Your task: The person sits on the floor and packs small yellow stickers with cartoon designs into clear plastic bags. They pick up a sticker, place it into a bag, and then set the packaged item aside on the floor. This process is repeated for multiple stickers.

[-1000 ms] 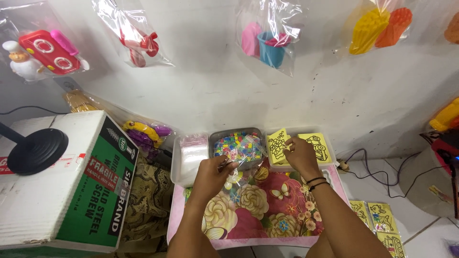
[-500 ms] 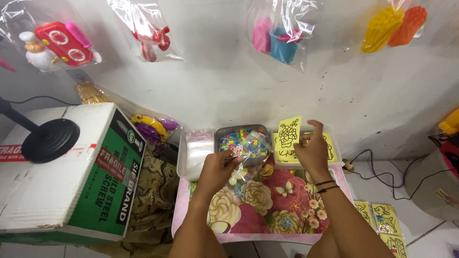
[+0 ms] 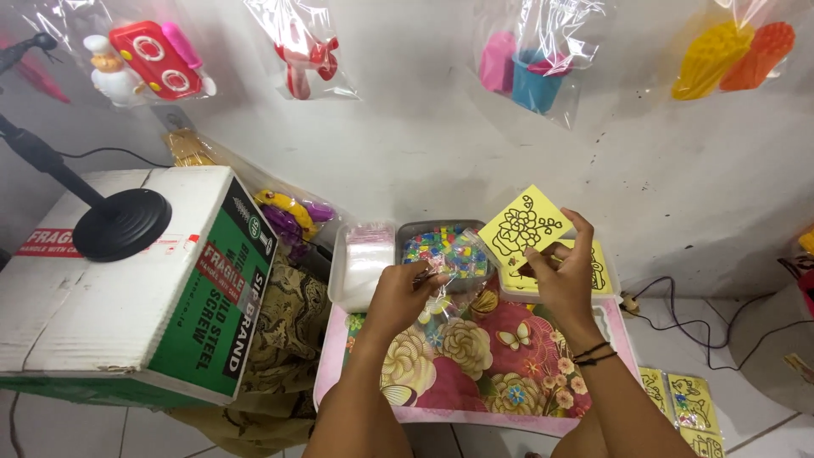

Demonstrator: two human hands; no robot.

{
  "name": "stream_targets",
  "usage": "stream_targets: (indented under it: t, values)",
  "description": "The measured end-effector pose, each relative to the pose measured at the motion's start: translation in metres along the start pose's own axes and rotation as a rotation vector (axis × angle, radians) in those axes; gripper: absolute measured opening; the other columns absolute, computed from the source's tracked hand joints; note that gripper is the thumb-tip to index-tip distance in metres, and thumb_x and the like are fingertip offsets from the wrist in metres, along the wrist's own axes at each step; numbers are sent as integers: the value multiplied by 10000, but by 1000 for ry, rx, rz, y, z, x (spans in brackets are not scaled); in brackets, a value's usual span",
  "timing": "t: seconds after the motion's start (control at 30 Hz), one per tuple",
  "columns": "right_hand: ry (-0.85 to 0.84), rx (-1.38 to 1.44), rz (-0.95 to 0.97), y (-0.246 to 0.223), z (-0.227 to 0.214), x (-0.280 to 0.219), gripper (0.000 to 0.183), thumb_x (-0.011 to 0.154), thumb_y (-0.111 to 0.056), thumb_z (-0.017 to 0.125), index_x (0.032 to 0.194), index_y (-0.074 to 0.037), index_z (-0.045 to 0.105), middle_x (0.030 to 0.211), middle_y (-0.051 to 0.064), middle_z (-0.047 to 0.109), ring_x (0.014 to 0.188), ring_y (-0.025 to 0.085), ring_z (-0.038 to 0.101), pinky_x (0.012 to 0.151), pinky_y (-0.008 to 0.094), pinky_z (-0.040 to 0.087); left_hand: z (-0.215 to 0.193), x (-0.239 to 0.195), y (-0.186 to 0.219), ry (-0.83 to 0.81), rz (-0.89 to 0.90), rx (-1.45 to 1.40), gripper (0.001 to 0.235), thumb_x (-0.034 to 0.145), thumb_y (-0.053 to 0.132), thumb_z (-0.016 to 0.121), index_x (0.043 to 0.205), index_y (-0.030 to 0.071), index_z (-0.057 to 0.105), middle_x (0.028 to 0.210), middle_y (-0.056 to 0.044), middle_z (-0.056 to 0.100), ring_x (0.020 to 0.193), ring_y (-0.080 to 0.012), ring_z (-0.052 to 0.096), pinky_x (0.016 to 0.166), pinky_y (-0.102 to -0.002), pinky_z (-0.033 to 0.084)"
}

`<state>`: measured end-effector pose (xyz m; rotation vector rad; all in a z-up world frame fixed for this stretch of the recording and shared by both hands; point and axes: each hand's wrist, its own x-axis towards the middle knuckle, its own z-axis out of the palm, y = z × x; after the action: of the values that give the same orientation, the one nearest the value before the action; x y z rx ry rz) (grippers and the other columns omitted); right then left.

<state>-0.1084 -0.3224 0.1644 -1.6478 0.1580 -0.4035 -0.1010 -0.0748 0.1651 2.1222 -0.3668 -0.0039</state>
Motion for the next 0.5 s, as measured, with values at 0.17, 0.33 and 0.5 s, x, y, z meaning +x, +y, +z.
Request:
stream_targets:
  t: [0.17, 0.33, 0.5]
  values:
    - [1, 8, -61, 13, -1, 2, 658, 969, 41, 555, 1534, -148, 275, 786, 186, 608, 733, 289, 705, 766, 403, 605, -1, 2, -5, -3, 8, 4, 286, 936, 275, 732, 801, 26, 697, 668, -128, 744, 682, -397, 709, 700, -415, 541]
    - [29, 43, -60, 16, 1, 5, 619, 959, 51, 560, 1491, -129, 302, 792, 192, 604, 731, 273, 695, 773, 395, 604, -1, 3, -5, -11, 17, 3, 295, 934, 281, 727, 793, 25, 691, 661, -138, 737, 675, -411, 697, 690, -421, 533]
    - [82, 125, -59, 25, 1, 7, 573, 965, 43, 558, 1440, -129, 289, 794, 208, 604, 720, 287, 703, 769, 403, 617, 0, 3, -1, -6, 16, -14, 291, 930, 261, 733, 776, 18, 691, 655, -148, 735, 663, -411, 695, 685, -416, 528]
